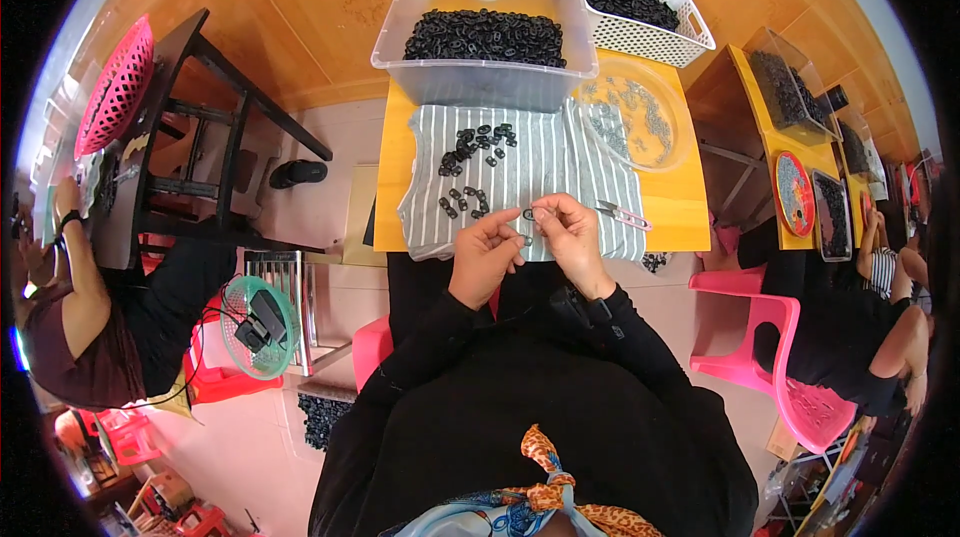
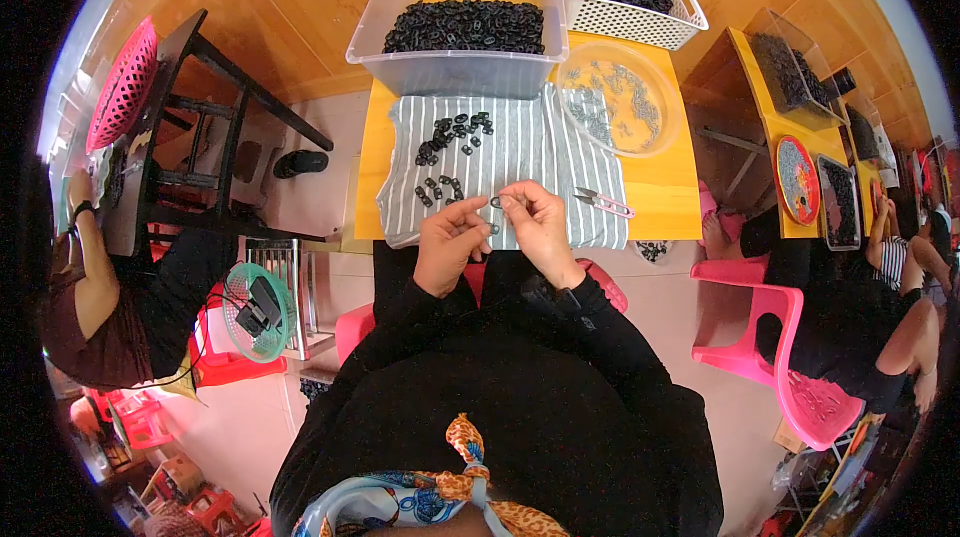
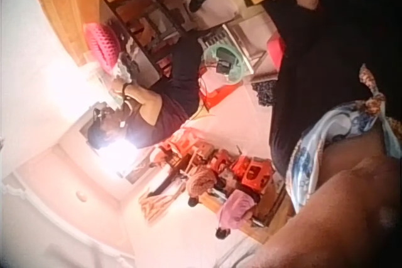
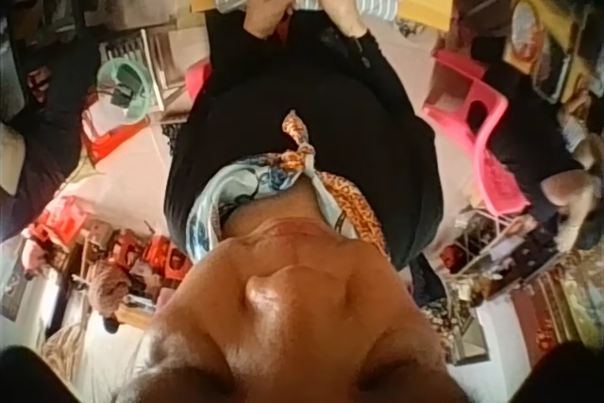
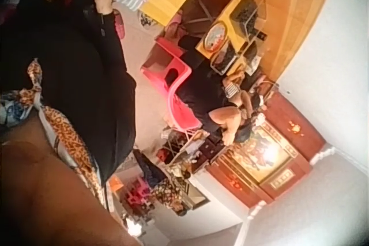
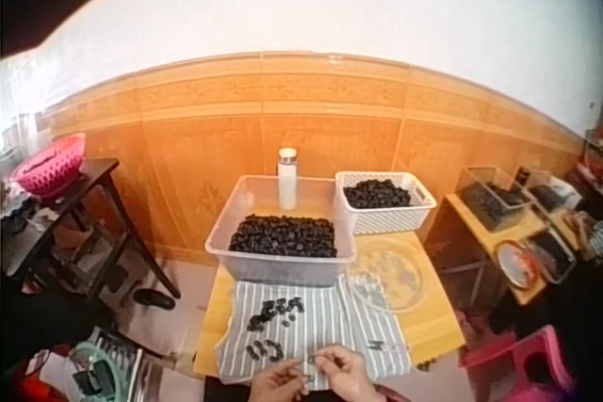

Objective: Sorting small black rubber rings or gaskets into different containers on a workshop table.

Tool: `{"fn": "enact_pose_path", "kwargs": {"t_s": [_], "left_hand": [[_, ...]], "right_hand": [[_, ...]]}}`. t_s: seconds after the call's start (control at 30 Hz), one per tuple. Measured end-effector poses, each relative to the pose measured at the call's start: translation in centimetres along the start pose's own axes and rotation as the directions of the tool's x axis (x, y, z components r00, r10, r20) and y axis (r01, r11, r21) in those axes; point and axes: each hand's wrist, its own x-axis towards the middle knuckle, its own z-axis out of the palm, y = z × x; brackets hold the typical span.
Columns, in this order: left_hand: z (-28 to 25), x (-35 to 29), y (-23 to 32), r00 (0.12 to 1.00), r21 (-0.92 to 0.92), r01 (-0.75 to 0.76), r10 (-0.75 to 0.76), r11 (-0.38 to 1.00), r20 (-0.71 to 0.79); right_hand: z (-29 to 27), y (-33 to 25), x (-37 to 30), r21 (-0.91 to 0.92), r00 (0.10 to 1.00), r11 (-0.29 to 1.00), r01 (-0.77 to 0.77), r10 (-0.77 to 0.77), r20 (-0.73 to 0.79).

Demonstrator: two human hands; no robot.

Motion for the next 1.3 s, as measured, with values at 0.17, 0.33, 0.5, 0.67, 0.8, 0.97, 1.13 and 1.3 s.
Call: {"fn": "enact_pose_path", "kwargs": {"t_s": [0.17, 0.33, 0.5, 0.67, 0.8, 0.97, 1.13, 1.3], "left_hand": [[-0.4, 0.1, -0.1, 0.999, -0.001, 0.027, -0.027, 1.000, -0.026], [-0.6, 0.2, -0.2, 1.000, 0.020, 0.014, -0.014, 1.000, -0.008], [-0.3, -0.1, -0.4, 1.000, 0.001, -0.005, 0.005, 1.000, 0.024], [-0.4, -0.1, -0.3, 0.999, 0.023, -0.011, 0.010, 1.000, 0.032], [-0.2, -0.3, -0.2, 1.000, 0.020, -0.015, 0.014, 1.000, 0.015], [0.4, -0.4, -0.1, 0.998, 0.007, -0.047, 0.047, 0.999, -0.029], [0.4, -0.6, -0.3, 0.998, 0.001, -0.059, 0.059, 0.998, -0.030], [0.2, -0.4, -0.9, 0.997, -0.001, -0.068, 0.068, 0.998, -0.024]], "right_hand": [[-0.9, 1.0, 0.7, -0.425, 0.974, 0.878, 0.219, -0.226, 0.036], [-0.5, -1.1, -0.1, -0.254, 0.944, 0.915, 0.315, -0.272, 0.188], [-0.2, -0.8, -0.4, -0.033, 0.952, 0.991, 0.129, -0.114, 0.283], [-0.4, -0.9, -0.5, 0.007, 0.950, 0.999, 0.039, -0.039, 0.309], [-0.3, -0.8, -0.5, -0.003, 0.948, 0.997, 0.071, -0.066, 0.311], [0.0, -0.3, -1.1, -0.067, 0.960, 0.987, 0.143, -0.122, 0.254], [0.4, -0.5, -1.6, -0.153, 0.964, 0.963, 0.221, -0.191, 0.185], [0.5, -0.2, -1.7, -0.257, 0.957, 0.930, 0.264, -0.218, 0.193]]}}
